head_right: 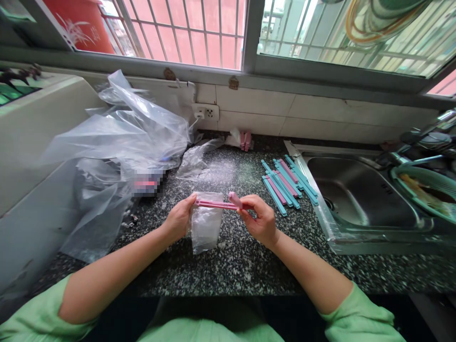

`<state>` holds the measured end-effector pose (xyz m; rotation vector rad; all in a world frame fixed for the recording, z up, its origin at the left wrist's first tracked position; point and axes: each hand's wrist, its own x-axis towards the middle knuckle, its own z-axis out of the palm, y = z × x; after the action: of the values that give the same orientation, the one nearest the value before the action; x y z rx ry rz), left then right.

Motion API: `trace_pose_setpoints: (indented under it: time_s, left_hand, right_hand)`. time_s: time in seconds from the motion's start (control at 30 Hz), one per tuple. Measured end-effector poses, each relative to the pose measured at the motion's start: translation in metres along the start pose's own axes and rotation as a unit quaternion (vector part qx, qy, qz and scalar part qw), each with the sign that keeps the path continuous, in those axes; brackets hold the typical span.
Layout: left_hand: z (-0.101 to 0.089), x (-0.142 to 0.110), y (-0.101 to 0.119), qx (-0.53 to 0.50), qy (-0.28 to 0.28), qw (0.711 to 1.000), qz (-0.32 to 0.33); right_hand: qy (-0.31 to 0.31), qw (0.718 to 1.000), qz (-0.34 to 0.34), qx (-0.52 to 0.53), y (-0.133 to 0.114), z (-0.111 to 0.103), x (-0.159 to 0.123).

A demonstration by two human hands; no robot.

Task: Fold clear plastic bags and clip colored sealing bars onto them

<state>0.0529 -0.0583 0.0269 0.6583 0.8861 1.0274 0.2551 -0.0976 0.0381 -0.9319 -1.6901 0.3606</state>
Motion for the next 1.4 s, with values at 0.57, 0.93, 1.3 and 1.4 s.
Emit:
trace_pose_setpoints:
  time_s: [0.57, 0.93, 1.3, 1.4]
  left_hand:
    - [0.002, 0.0, 0.004, -0.018, 0.015, 1.0, -0.006]
    - [0.003, -0.001, 0.006, -0.019, 0.002, 1.0, -0.011]
    - [-0.01, 0.006, 0.004, 0.109, -0.036, 0.991, 0.065]
    - [-0.009, 0.005, 0.007, 0.081, -0.054, 0.995, 0.019]
  right_hand:
    - [0.029, 0.997, 0.027, 0.062, 0.0, 0.002, -0.002]
    - [0.048, 0.974, 0.135, 0.176, -0.002, 0.01, -0.002]
    - [-0.037, 0.997, 0.049, 0.036, 0.017, 0.005, -0.001]
    - [-0.044, 0.998, 0.047, 0.001, 0.018, 0.005, -0.001]
